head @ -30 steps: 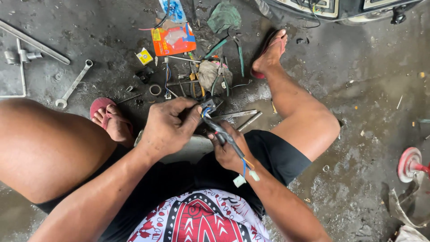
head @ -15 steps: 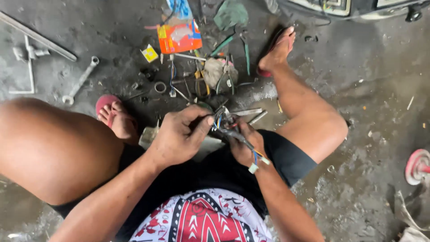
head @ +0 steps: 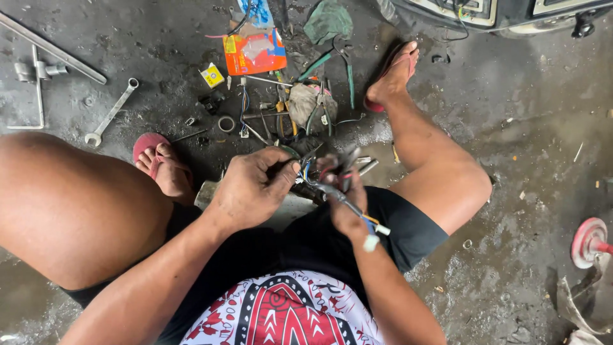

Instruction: Repairing and connecting electrical wiring on a motorcycle using pliers

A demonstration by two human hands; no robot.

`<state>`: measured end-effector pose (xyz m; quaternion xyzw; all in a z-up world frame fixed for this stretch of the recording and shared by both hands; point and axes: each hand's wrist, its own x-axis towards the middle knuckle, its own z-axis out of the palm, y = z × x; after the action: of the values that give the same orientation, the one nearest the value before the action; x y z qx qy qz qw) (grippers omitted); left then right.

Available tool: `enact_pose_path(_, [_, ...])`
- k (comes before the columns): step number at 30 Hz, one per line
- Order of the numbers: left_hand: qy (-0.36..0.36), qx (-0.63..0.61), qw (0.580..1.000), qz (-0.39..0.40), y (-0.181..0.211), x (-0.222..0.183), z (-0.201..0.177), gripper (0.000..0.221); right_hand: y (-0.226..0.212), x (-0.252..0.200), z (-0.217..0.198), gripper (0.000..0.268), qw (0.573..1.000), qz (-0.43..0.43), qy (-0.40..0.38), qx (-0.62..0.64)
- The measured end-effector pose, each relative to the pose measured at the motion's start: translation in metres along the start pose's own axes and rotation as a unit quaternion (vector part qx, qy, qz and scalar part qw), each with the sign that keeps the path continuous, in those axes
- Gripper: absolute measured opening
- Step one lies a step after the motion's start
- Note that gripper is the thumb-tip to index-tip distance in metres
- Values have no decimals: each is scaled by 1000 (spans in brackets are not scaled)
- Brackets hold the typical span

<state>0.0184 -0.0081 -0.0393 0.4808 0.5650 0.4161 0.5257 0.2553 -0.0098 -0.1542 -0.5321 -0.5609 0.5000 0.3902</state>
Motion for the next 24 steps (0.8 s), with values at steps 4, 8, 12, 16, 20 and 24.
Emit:
enact_pose_path(4, [6,-18,1000,1,9,2,-9,13,-1,24,-31,31,979,88,120,141])
enact_pose_path(8, [-13,-52,999,-2,4,2,-11,14,-58,33,-50,22,977,11,130,170])
enact_pose_path(12, [-54,-26,998,9,13,1,-7,18,-123,34,-22,26,986,-112,-75,95])
enact_pose_path(16, [-37,32,999,-6,16,5,-11,16,-110,34,1,36,984,-119,-121,59])
enact_pose_path(20, [40,41,998,-4,9,3,-6,17,-111,32,-3,23,991,-114,-67,21])
enact_pose_path(24, [58,4,998,2,8,5,0,20,-109,28,4,20,994,-110,-13,23])
